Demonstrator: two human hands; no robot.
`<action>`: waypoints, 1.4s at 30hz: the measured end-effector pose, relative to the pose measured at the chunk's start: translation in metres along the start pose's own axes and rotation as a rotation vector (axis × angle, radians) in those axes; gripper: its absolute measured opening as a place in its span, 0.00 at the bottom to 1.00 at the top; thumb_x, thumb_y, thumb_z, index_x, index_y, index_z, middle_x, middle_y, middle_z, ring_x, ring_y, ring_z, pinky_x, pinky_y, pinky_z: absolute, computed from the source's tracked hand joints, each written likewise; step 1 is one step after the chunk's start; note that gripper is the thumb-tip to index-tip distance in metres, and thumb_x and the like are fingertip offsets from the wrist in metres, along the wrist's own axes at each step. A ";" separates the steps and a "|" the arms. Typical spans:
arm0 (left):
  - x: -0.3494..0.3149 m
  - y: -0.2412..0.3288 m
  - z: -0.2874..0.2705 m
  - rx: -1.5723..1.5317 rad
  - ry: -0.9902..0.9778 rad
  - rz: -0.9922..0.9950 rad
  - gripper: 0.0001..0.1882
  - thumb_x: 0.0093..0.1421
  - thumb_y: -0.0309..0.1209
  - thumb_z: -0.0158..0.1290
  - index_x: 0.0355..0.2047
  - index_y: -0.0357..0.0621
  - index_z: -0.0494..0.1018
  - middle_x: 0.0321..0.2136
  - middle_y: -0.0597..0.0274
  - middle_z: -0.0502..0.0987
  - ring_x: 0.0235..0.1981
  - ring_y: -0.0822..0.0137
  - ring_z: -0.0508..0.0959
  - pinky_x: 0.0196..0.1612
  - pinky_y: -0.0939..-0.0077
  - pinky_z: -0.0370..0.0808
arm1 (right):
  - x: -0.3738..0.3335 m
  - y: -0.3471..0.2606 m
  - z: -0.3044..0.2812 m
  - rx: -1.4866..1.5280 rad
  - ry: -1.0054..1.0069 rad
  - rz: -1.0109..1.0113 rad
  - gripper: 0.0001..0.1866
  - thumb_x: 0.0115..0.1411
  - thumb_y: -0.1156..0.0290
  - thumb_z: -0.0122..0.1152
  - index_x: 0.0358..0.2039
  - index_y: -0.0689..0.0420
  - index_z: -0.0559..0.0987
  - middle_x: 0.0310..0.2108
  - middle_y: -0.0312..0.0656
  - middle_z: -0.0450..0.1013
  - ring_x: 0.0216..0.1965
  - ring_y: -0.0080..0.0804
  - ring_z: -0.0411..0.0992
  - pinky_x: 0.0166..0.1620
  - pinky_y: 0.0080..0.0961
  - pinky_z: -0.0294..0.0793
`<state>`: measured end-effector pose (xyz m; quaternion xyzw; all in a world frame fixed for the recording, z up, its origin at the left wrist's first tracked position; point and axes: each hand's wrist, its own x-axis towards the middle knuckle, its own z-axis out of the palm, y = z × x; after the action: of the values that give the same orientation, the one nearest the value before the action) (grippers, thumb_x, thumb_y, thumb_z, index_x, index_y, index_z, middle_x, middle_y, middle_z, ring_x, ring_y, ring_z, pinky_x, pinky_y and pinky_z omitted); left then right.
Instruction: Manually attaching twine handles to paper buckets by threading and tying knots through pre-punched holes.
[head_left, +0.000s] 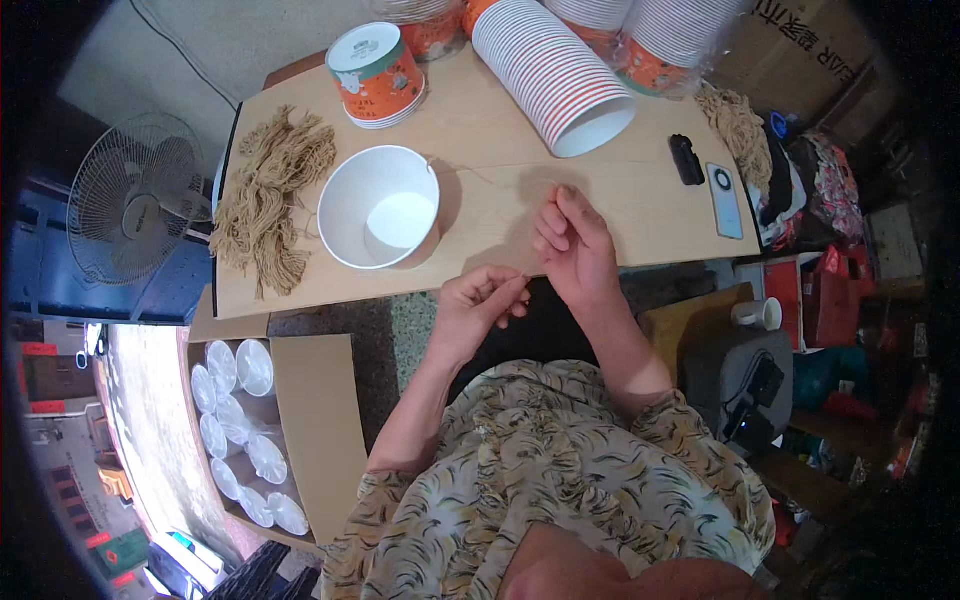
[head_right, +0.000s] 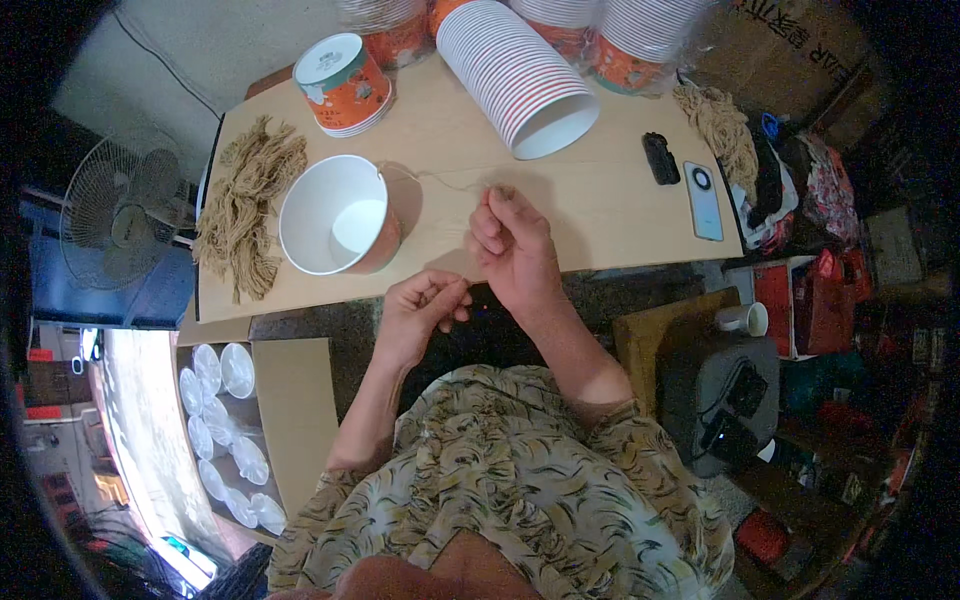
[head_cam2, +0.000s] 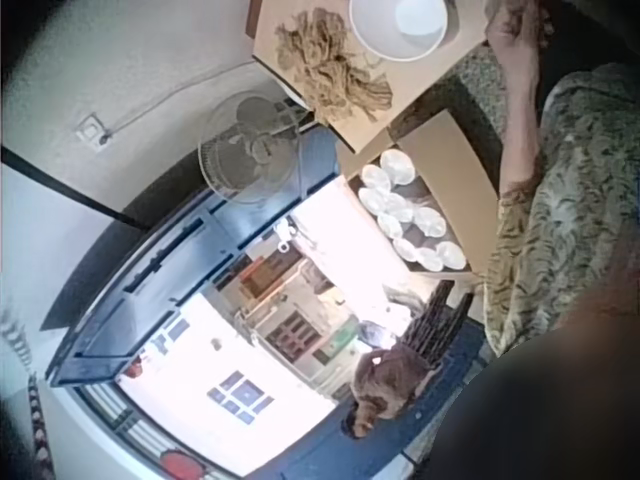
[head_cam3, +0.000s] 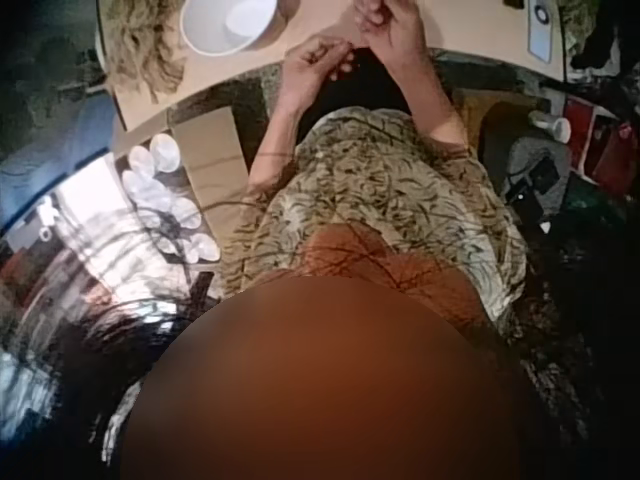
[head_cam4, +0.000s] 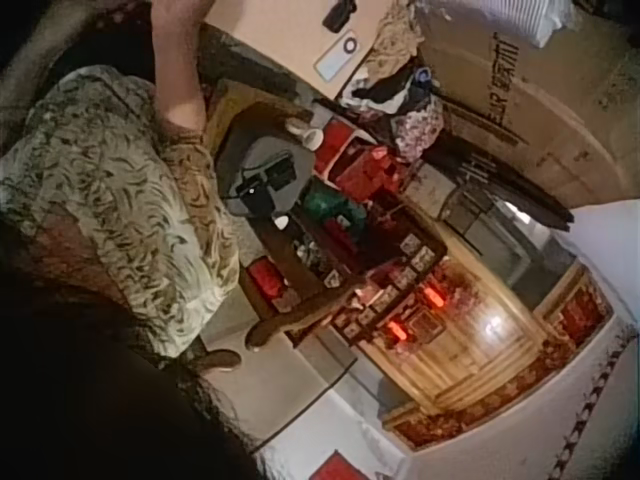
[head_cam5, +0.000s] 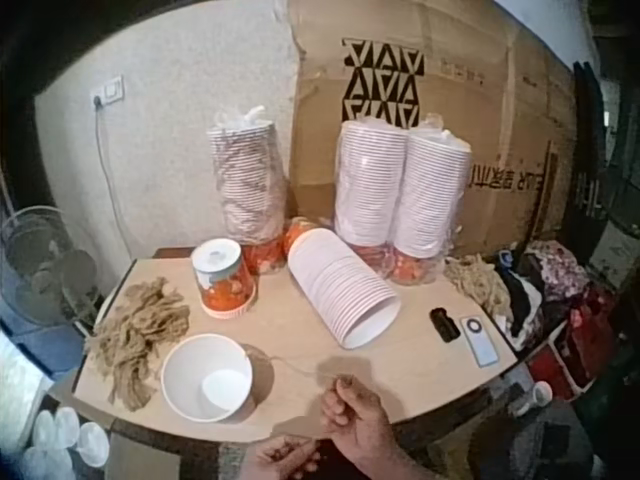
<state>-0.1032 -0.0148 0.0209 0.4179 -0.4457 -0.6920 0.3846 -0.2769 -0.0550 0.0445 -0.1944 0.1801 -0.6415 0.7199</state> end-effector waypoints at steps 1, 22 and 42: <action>-0.005 -0.001 -0.004 0.012 0.030 0.010 0.07 0.67 0.31 0.57 0.40 0.41 0.80 0.28 0.68 0.81 0.25 0.82 0.76 0.25 0.89 0.69 | -0.002 0.001 -0.006 -0.028 0.019 0.006 0.09 0.69 0.64 0.55 0.40 0.56 0.75 0.24 0.29 0.64 0.23 0.17 0.59 0.26 0.17 0.59; -0.043 -0.005 -0.026 0.660 0.071 0.309 0.05 0.55 0.23 0.64 0.33 0.38 0.82 0.25 0.58 0.79 0.24 0.70 0.78 0.27 0.76 0.73 | -0.064 0.026 -0.029 -1.232 -0.412 0.234 0.10 0.67 0.70 0.59 0.43 0.63 0.77 0.25 0.34 0.73 0.27 0.16 0.68 0.31 0.18 0.68; -0.063 -0.039 -0.049 0.185 0.055 0.053 0.05 0.65 0.25 0.57 0.37 0.35 0.80 0.28 0.67 0.78 0.29 0.79 0.77 0.32 0.83 0.75 | -0.069 0.035 -0.029 -1.143 -0.314 0.311 0.06 0.62 0.72 0.65 0.33 0.60 0.79 0.21 0.26 0.67 0.24 0.11 0.61 0.27 0.16 0.62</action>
<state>-0.0423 0.0402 -0.0134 0.4582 -0.5079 -0.6258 0.3748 -0.2694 0.0159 0.0019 -0.6135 0.4134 -0.2946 0.6049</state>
